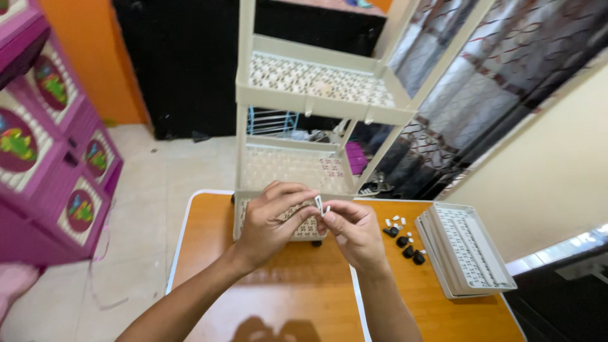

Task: The person assembles a white plastic rolling cart by inserting small white plastic connectors into the frame and attaching perforated trays. The person then lays out white plastic rods and begins inserting them into the tray frame to form a base structure.

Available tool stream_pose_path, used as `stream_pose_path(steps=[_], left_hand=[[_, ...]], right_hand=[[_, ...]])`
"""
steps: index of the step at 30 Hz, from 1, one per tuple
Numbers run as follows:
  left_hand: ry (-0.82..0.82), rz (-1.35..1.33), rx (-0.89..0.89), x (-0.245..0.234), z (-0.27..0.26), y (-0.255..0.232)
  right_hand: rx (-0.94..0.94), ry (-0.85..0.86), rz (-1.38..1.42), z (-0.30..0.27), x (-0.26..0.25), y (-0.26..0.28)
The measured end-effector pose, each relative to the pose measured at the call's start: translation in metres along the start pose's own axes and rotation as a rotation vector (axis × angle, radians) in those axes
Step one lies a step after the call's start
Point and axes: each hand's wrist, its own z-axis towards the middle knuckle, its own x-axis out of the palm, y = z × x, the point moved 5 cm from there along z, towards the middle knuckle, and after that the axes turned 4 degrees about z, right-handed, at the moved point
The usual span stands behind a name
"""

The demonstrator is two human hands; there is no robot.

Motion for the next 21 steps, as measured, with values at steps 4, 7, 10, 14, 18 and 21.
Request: stream_pose_path(steps=[4, 7, 10, 14, 18, 21], left_hand=[[0.003, -0.083, 0.089, 0.001, 0.037, -0.007], [0.004, -0.143, 0.141, 0.002, 0.062, -0.011], [-0.016, -0.181, 0.218, 0.004, 0.082, -0.017], [-0.025, -0.246, 0.282, 0.008, 0.105, -0.028], [-0.046, -0.304, 0.336, 0.01, 0.122, -0.044], [-0.039, -0.366, 0.357, 0.012, 0.134, -0.051]], right_hand=[[-0.165, -0.001, -0.075, 0.014, 0.012, 0.039], [-0.29, -0.042, -0.228, 0.02, 0.025, 0.069], [-0.404, -0.121, -0.398, 0.023, 0.039, 0.096], [-0.532, -0.192, -0.522, 0.021, 0.06, 0.127], [-0.651, -0.158, -0.527, 0.023, 0.082, 0.153], [-0.719, -0.268, -0.662, 0.021, 0.093, 0.169]])
